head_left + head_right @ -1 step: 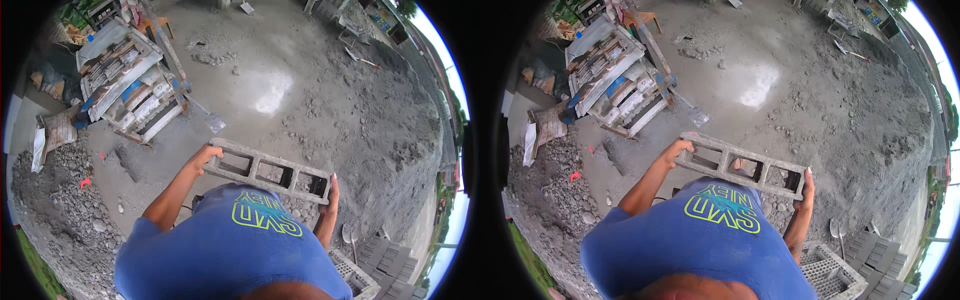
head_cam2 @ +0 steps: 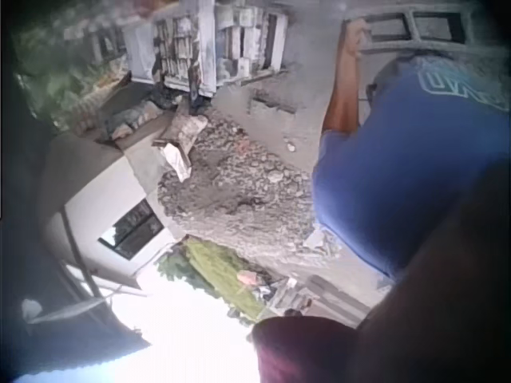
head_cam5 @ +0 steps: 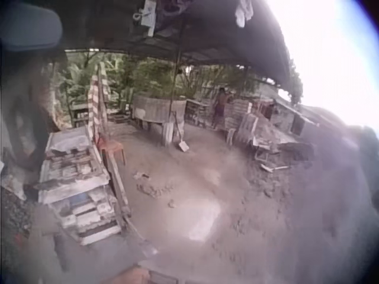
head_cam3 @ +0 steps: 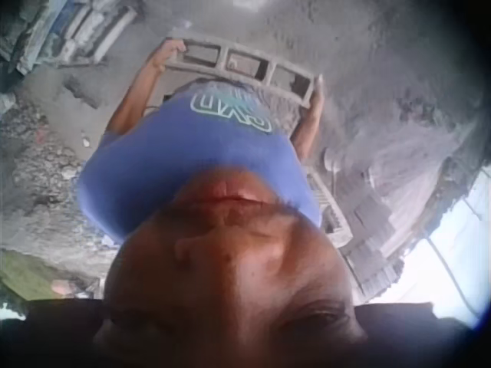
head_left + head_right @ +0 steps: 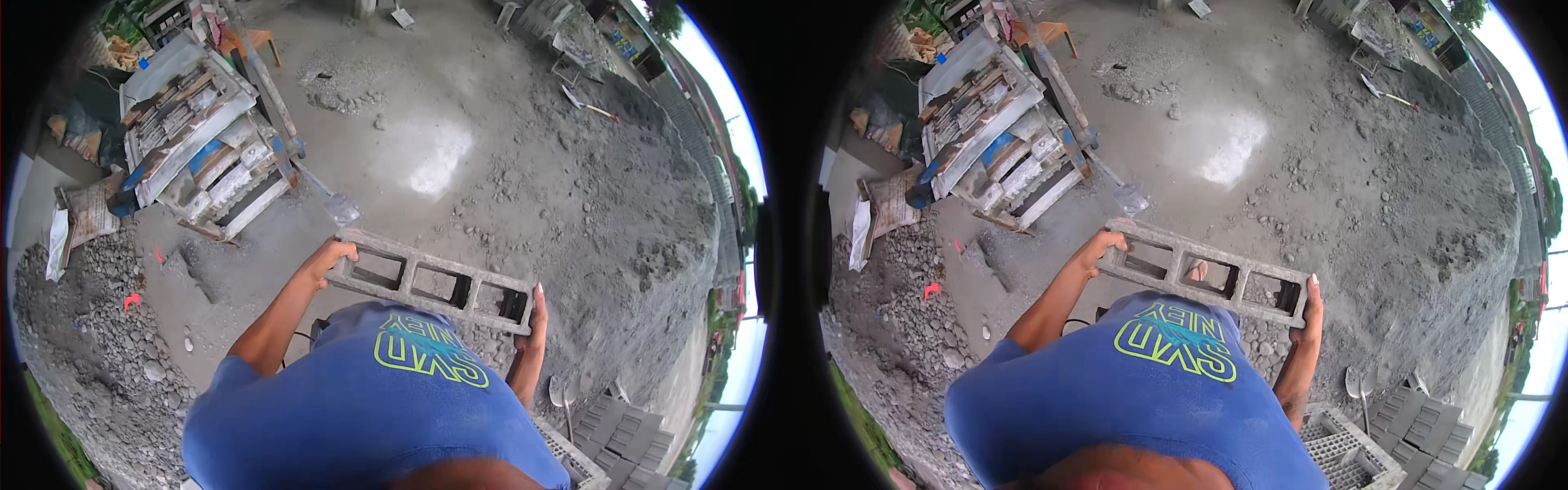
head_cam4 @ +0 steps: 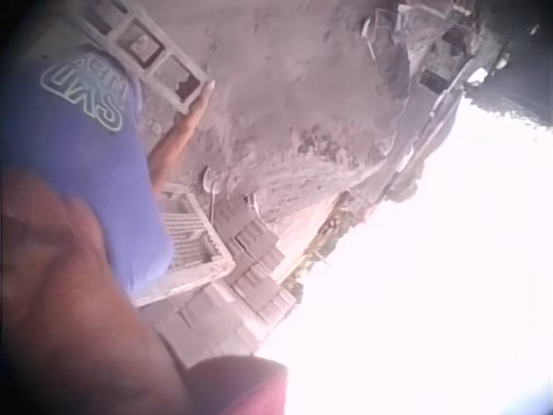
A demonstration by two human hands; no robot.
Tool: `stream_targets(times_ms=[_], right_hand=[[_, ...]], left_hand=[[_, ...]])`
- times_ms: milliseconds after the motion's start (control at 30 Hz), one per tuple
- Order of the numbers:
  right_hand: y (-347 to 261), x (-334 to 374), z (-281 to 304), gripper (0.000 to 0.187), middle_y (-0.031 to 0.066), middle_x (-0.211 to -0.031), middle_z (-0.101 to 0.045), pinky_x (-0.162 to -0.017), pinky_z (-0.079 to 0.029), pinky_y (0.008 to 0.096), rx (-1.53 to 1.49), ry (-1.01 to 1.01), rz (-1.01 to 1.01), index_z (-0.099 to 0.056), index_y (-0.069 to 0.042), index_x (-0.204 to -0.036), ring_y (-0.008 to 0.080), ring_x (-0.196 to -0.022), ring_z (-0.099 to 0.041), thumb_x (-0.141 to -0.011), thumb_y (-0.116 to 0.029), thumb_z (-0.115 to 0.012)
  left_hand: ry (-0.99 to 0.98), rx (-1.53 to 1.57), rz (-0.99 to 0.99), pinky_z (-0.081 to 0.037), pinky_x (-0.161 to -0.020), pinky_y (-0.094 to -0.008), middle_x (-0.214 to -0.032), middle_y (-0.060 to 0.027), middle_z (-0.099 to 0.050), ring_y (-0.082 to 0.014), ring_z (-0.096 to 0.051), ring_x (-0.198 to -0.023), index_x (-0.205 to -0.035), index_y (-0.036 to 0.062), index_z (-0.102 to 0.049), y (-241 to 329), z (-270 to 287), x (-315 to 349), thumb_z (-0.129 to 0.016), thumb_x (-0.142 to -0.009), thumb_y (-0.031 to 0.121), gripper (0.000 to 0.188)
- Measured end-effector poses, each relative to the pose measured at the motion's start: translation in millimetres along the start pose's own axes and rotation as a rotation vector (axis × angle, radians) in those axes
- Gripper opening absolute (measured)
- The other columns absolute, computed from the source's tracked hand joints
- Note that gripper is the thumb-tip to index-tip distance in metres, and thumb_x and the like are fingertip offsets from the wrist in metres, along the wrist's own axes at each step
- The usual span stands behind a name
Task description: The person picks up hollow concrete blocks from a large stack and places them onto a separate pile. They handle the blocks one at a time, moving between stacks and walking through the yard to place blocks in different locations.
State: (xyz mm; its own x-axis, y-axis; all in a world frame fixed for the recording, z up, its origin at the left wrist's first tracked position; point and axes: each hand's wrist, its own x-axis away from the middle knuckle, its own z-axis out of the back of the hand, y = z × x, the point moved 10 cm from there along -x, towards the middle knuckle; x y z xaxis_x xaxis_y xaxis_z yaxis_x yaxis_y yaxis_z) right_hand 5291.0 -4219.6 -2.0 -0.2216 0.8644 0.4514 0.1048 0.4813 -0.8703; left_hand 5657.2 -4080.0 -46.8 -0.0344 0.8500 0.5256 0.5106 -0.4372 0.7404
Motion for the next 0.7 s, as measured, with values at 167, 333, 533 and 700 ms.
stream_targets(times_ms=[167, 333, 533, 700], right_hand=[[-78.6, -168.6, -50.5, 0.06, 0.0098, -0.089, -0.062, -0.069, -0.046, 0.0318, 0.143, -0.105, -0.141, -0.059, -0.002, -0.101, 0.0197, -0.077, -0.058, -0.082, -0.059, -0.052], [-120.8, -327.9, -156.3, 0.059, 0.0085, -0.091, -0.062, -0.072, -0.045, 0.031, 0.206, -0.297, -0.214, -0.061, -0.004, -0.1, 0.0167, -0.077, -0.057, -0.083, -0.06, -0.05], [-140.3, -525.4, -263.8, 0.064, 0.0085, -0.089, -0.06, -0.07, -0.046, 0.0315, 0.205, -0.412, -0.276, -0.06, -0.004, -0.102, 0.018, -0.075, -0.056, -0.08, -0.063, -0.053], [-224.1, -662.2, -341.3, 0.057, 0.0081, -0.083, -0.062, -0.069, -0.05, 0.0335, 0.251, -0.435, -0.268, -0.06, -0.004, -0.096, 0.02, -0.072, -0.06, -0.083, -0.058, -0.051]], left_hand=[[0.161, 0.225, -0.044, -0.05, -0.069, -0.0338, -0.087, -0.0049, -0.059, -0.0172, -0.058, -0.078, -0.103, 0.0064, -0.056, 38.0, 19.9, -124.1, -0.054, -0.066, 0.013, 0.038], [0.423, 0.333, -0.021, -0.048, -0.062, -0.0332, -0.078, -0.0064, -0.06, -0.0188, -0.059, -0.067, -0.081, 0.0055, -0.061, 125.9, 77.9, -188.3, -0.06, -0.063, 0.019, 0.023], [0.589, 0.404, -0.072, -0.049, -0.065, -0.035, -0.079, -0.0086, -0.06, -0.0215, -0.059, -0.069, -0.091, 0.0035, -0.059, 251.3, 139.6, -302.5, -0.061, -0.062, 0.017, 0.032], [0.631, 0.433, -0.047, -0.049, -0.065, -0.0345, -0.077, -0.0088, -0.061, -0.0219, -0.06, -0.066, -0.088, 0.0037, -0.06, 321.7, 187.7, -422.3, -0.063, -0.062, 0.018, 0.03]])
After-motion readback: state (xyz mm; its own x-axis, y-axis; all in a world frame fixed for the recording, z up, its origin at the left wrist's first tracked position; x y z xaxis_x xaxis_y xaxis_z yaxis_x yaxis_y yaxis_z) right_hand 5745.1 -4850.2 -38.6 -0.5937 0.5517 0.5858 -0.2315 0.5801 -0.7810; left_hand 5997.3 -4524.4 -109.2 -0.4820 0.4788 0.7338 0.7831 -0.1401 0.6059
